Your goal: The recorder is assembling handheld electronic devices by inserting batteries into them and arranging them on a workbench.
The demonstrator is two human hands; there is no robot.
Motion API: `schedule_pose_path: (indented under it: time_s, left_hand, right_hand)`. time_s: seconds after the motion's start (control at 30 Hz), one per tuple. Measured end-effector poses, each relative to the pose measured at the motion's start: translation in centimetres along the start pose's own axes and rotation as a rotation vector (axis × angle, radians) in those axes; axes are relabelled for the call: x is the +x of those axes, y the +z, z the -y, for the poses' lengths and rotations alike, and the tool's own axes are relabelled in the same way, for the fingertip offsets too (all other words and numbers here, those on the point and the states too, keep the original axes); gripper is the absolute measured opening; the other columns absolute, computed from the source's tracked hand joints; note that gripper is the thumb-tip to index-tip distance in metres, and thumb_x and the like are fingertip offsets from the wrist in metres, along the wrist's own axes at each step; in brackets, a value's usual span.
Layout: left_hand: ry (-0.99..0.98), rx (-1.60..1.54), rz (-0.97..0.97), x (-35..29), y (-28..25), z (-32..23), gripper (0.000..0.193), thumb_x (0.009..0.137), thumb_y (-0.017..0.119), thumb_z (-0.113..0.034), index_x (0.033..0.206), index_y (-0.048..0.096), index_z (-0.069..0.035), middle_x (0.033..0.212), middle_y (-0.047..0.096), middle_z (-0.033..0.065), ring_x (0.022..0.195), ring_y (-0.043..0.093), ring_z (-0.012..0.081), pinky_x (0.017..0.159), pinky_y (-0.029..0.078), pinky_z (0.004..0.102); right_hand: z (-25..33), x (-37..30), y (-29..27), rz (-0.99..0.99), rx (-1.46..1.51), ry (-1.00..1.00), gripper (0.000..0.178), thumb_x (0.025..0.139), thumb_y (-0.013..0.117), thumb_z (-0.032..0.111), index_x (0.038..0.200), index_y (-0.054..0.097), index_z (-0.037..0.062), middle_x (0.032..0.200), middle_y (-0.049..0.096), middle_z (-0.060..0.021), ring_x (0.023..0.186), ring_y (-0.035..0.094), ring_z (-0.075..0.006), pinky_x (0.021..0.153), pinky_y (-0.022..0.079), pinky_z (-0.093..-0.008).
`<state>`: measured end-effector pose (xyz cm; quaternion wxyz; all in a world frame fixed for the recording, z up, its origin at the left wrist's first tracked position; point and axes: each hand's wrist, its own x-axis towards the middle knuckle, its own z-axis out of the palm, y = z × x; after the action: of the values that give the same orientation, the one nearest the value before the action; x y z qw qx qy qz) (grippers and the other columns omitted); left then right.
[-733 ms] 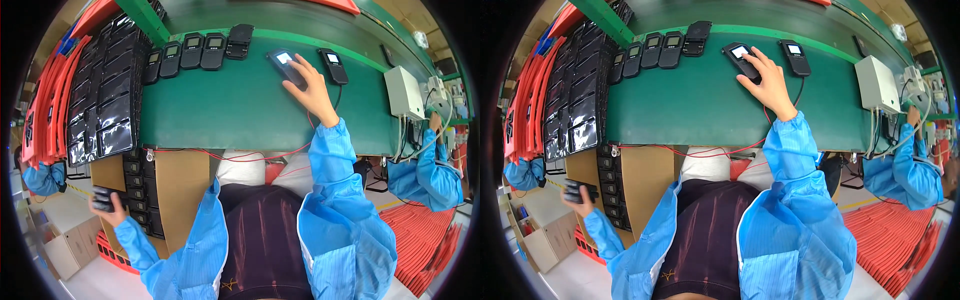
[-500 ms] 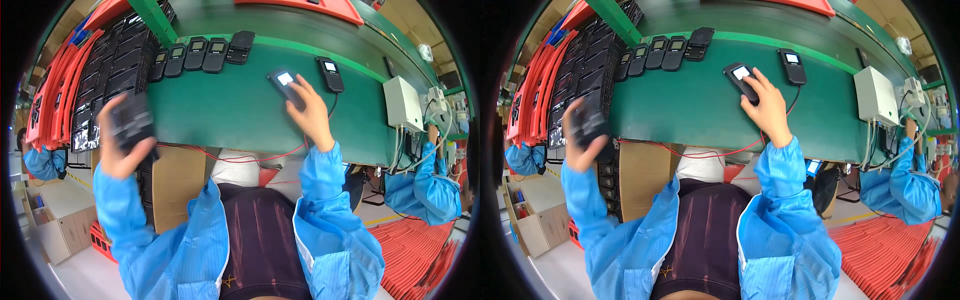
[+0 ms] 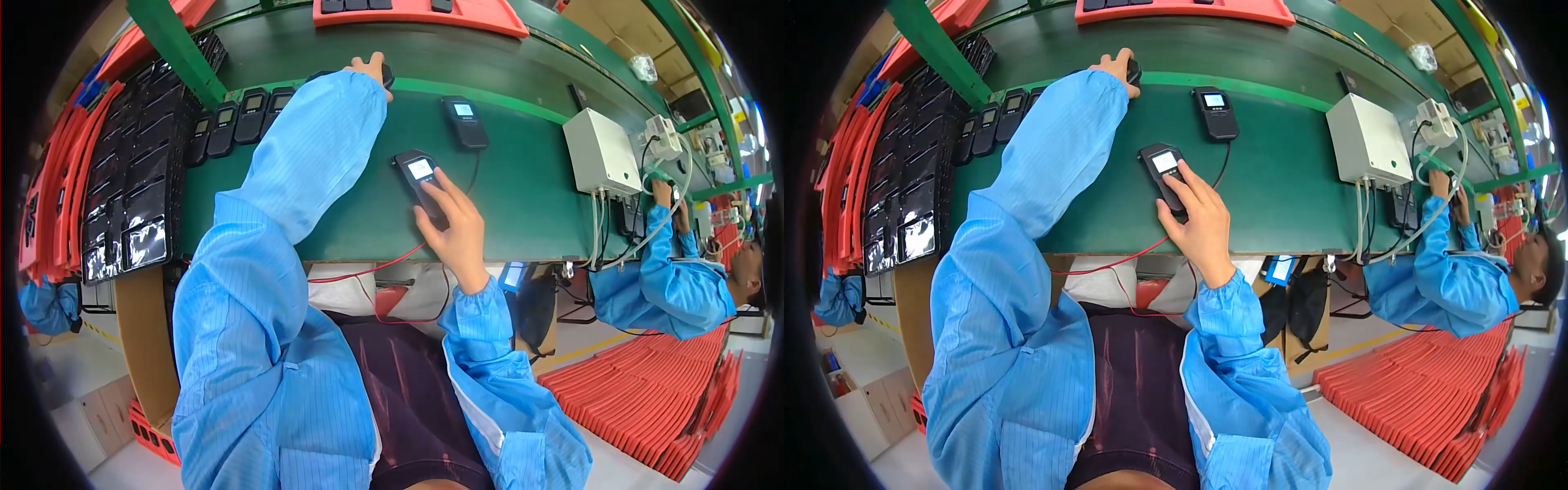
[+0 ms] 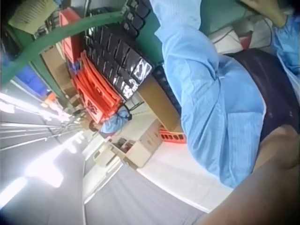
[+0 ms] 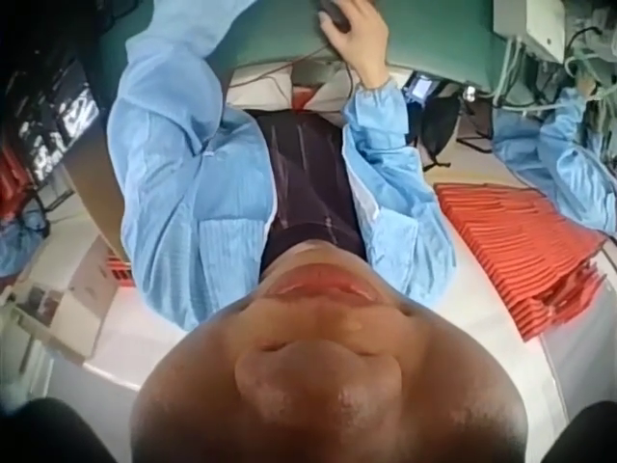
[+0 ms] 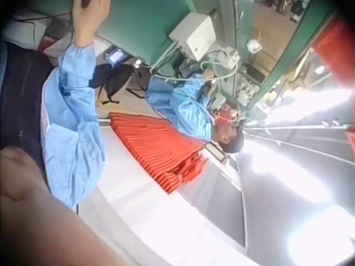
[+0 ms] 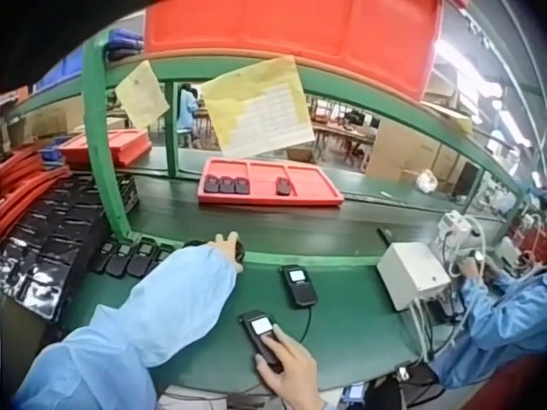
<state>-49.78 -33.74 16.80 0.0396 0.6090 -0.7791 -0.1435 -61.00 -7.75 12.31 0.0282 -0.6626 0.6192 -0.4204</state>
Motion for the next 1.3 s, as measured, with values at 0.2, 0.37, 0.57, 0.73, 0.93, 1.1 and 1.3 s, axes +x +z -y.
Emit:
schedule_pose_path:
  time_s: [0.2,0.37,0.57,0.73,0.93,1.1,1.3]
  left_hand:
    - [0.057,-0.009,-0.097,0.3,0.0,2.6,0.069,0.072,0.074,-0.036,0.132,0.042,-0.024,0.128,0.049,0.0168,0.109,0.059,0.0388,0.093,0.049,0.0469]
    - [0.089,-0.078,-0.315,0.0,-1.7,2.1,0.067,0.073,0.072,-0.041,0.132,0.045,-0.024,0.129,0.049,0.0139,0.109,0.059,0.0379,0.093,0.049,0.0462]
    - [0.299,0.145,-0.018,-2.1,1.7,-3.7,0.067,0.075,0.069,-0.045,0.133,0.045,-0.022,0.128,0.051,0.012,0.109,0.059,0.0366,0.091,0.049,0.0474]
    - [0.345,0.22,-0.219,0.1,3.2,-2.7,0.07,0.076,0.068,-0.051,0.135,0.045,-0.022,0.127,0.053,0.0093,0.112,0.057,0.034,0.09,0.049,0.0476]
    - [0.295,0.001,-0.292,-0.6,1.8,-4.1,0.069,0.078,0.065,-0.057,0.135,0.046,-0.022,0.127,0.055,0.0058,0.114,0.054,0.0298,0.091,0.048,0.0476]
    - [0.295,-0.055,-0.145,-1.1,2.6,-7.2,0.067,0.084,0.059,-0.058,0.138,0.044,-0.021,0.137,0.049,0.006,0.126,0.047,0.0272,0.104,0.037,0.0525]
    - [0.299,0.052,-0.298,0.5,6.5,-5.0,0.068,0.088,0.05,-0.059,0.143,0.041,-0.02,0.149,0.037,0.0072,0.141,0.028,0.0236,0.114,0.014,0.0598]
  right_hand:
    - [0.0,0.1,-0.2,0.017,0.001,-0.001,0.034,0.077,0.073,0.013,0.11,0.067,0.0076,0.127,0.059,-0.0146,0.106,0.062,-0.0329,0.089,0.05,-0.0374]
    - [0.3,0.3,0.0,0.011,-0.017,0.006,0.034,0.077,0.073,0.014,0.11,0.067,0.0075,0.127,0.06,-0.0142,0.106,0.061,-0.0325,0.089,0.049,-0.0377]
    - [0.3,0.5,0.3,0.013,-0.079,0.009,0.034,0.078,0.072,0.015,0.11,0.066,0.008,0.126,0.06,-0.0135,0.105,0.061,-0.0326,0.089,0.049,-0.0384]
    - [0.8,0.5,0.5,0.014,-0.056,0.009,0.032,0.079,0.071,0.015,0.11,0.066,0.0081,0.125,0.059,-0.0135,0.107,0.059,-0.0329,0.089,0.048,-0.0386]
    - [0.3,0.8,0.0,-0.058,-0.08,0.017,0.029,0.081,0.07,0.015,0.109,0.066,0.0079,0.124,0.059,-0.0139,0.111,0.056,-0.0333,0.092,0.046,-0.0393]
    - [-2.1,1.9,-0.8,-0.194,-0.155,0.087,0.034,0.082,0.071,0.019,0.113,0.064,0.0059,0.124,0.058,-0.0153,0.112,0.054,-0.0339,0.095,0.044,-0.0403]
    - [-5.6,9.3,-0.9,-0.13,-0.26,0.245,0.059,0.076,0.076,0.031,0.122,0.056,0.0005,0.122,0.057,-0.0199,0.11,0.055,-0.036,0.094,0.044,-0.0409]
